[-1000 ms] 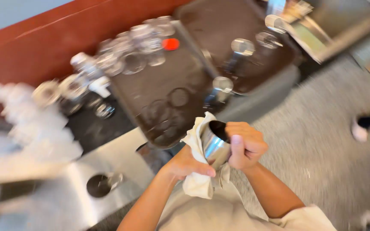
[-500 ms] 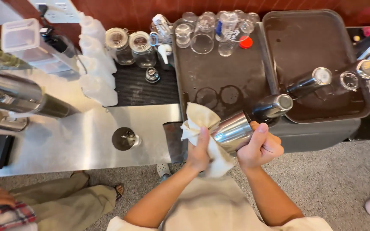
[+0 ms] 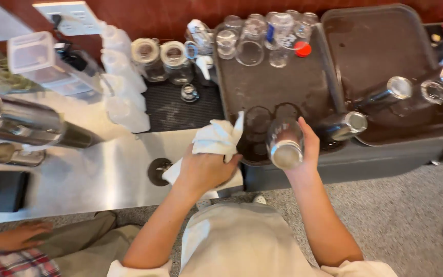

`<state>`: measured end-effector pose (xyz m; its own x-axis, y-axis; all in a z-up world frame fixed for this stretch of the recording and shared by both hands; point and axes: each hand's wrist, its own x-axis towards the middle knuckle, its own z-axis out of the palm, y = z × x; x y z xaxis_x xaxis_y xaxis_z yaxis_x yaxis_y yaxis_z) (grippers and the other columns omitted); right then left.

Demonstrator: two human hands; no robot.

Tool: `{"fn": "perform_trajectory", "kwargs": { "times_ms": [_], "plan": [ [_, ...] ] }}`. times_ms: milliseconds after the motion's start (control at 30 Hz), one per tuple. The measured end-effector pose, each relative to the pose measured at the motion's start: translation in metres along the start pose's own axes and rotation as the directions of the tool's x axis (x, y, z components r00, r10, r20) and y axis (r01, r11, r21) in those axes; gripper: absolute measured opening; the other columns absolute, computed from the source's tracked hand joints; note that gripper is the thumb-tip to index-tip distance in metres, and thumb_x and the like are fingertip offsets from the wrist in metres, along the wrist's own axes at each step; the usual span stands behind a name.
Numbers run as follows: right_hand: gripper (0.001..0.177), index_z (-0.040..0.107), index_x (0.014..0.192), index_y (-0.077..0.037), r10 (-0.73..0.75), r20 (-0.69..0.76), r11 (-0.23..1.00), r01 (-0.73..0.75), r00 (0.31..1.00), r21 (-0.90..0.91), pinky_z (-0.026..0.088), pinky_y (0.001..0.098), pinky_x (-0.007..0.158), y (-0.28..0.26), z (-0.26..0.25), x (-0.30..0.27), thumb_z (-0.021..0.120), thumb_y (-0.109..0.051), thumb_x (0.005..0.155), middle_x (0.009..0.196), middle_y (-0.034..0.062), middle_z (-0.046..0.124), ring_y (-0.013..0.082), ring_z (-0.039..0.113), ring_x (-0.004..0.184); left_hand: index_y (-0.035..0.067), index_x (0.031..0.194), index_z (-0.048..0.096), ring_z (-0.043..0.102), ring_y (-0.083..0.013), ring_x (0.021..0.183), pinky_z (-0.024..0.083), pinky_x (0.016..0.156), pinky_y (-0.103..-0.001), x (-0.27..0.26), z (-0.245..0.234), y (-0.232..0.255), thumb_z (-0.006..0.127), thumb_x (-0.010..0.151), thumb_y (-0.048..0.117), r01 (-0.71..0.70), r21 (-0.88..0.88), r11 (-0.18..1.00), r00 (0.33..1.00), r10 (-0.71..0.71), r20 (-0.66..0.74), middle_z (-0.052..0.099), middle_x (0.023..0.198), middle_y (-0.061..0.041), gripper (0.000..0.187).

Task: Drying and polishing various glasses and metal containers with a cloth in a cafe environment.

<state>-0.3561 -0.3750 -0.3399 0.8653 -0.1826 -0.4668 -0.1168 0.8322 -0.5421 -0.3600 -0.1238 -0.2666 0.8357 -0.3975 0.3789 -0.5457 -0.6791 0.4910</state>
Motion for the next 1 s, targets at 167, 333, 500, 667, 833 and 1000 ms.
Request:
{"fn": "perform_trajectory", "kwargs": {
  "times_ms": [167, 333, 500, 667, 833, 1000],
  "plan": [
    [0.036, 0.066, 0.112, -0.007, 0.062, 0.130, 0.998, -0.064, 0.990, 0.008, 0.059, 0.0429, 0.088, 0.072, 0.061, 0.033, 0.056, -0.040, 0.102, 0.105, 0.0107, 0.074, 0.0267, 0.073, 0.094, 0.021, 0.086, 0.078, 0.066, -0.0326, 0.097, 0.053, 0.082, -0.049, 0.030, -0.061, -0.016, 0.084, 0.074, 0.049, -0.167, -0.117, 0.979, 0.978, 0.180, 0.107, 0.075, 0.099, -0.009, 0.031],
    [0.051, 0.068, 0.113, -0.008, 0.147, -0.058, 0.969, -0.156, 0.987, -0.191, 0.055, 0.0460, 0.089, 0.173, 0.063, 0.135, 0.045, -0.053, 0.104, 0.110, 0.0089, 0.072, 0.0272, 0.069, 0.101, 0.011, 0.107, 0.076, 0.069, -0.0341, 0.093, 0.055, 0.075, -0.046, 0.029, 0.008, -0.108, 0.082, 0.079, 0.040, 0.010, -0.066, 0.998, 0.956, -0.029, -0.291, 0.074, 0.100, -0.010, 0.041],
    [0.053, 0.059, 0.112, -0.007, 0.167, 0.035, 0.968, -0.158, 0.985, -0.195, 0.055, 0.0445, 0.091, 0.259, 0.038, 0.241, 0.042, -0.057, 0.112, 0.111, 0.0104, 0.067, 0.0269, 0.065, 0.103, 0.012, 0.099, 0.077, 0.071, -0.0349, 0.088, 0.056, 0.074, -0.047, 0.050, 0.046, -0.196, 0.080, 0.078, 0.043, 0.212, 0.050, 0.976, 0.972, -0.206, -0.111, 0.074, 0.097, -0.012, 0.037],
    [0.062, 0.062, 0.128, -0.010, 0.324, 0.115, 0.912, -0.277, 0.939, -0.303, 0.053, 0.0422, 0.095, 0.284, 0.083, 0.255, 0.031, -0.059, 0.105, 0.124, 0.0095, 0.069, 0.0258, 0.066, 0.111, 0.013, 0.100, 0.077, 0.071, -0.0341, 0.087, 0.056, 0.076, -0.047, 0.079, 0.067, -0.264, 0.077, 0.077, 0.043, 0.316, 0.175, 0.932, 0.946, -0.324, 0.016, 0.074, 0.095, -0.014, 0.039],
    [0.068, 0.046, 0.149, -0.013, 0.404, 0.164, 0.850, -0.303, 0.900, -0.431, 0.042, 0.0531, 0.109, 0.296, 0.094, 0.259, 0.029, -0.060, 0.103, 0.145, 0.0072, 0.057, 0.0276, 0.054, 0.133, 0.009, 0.096, 0.076, 0.070, -0.0389, 0.086, 0.056, 0.072, -0.048, 0.098, 0.106, -0.323, 0.077, 0.076, 0.040, 0.470, 0.353, 0.809, 0.880, -0.460, -0.118, 0.074, 0.093, -0.016, 0.037],
    [0.079, 0.032, 0.158, -0.011, 0.430, 0.224, 0.840, -0.296, 0.875, -0.455, 0.039, 0.0556, 0.113, 0.303, 0.095, 0.261, 0.030, -0.065, 0.101, 0.161, 0.0048, 0.040, 0.0314, 0.043, 0.143, 0.011, 0.090, 0.077, 0.072, -0.0361, 0.095, 0.059, 0.079, -0.046, 0.084, 0.155, -0.375, 0.072, 0.083, 0.027, 0.525, 0.363, 0.770, 0.833, -0.552, -0.035, 0.075, 0.097, -0.015, 0.019]
  ]
}}
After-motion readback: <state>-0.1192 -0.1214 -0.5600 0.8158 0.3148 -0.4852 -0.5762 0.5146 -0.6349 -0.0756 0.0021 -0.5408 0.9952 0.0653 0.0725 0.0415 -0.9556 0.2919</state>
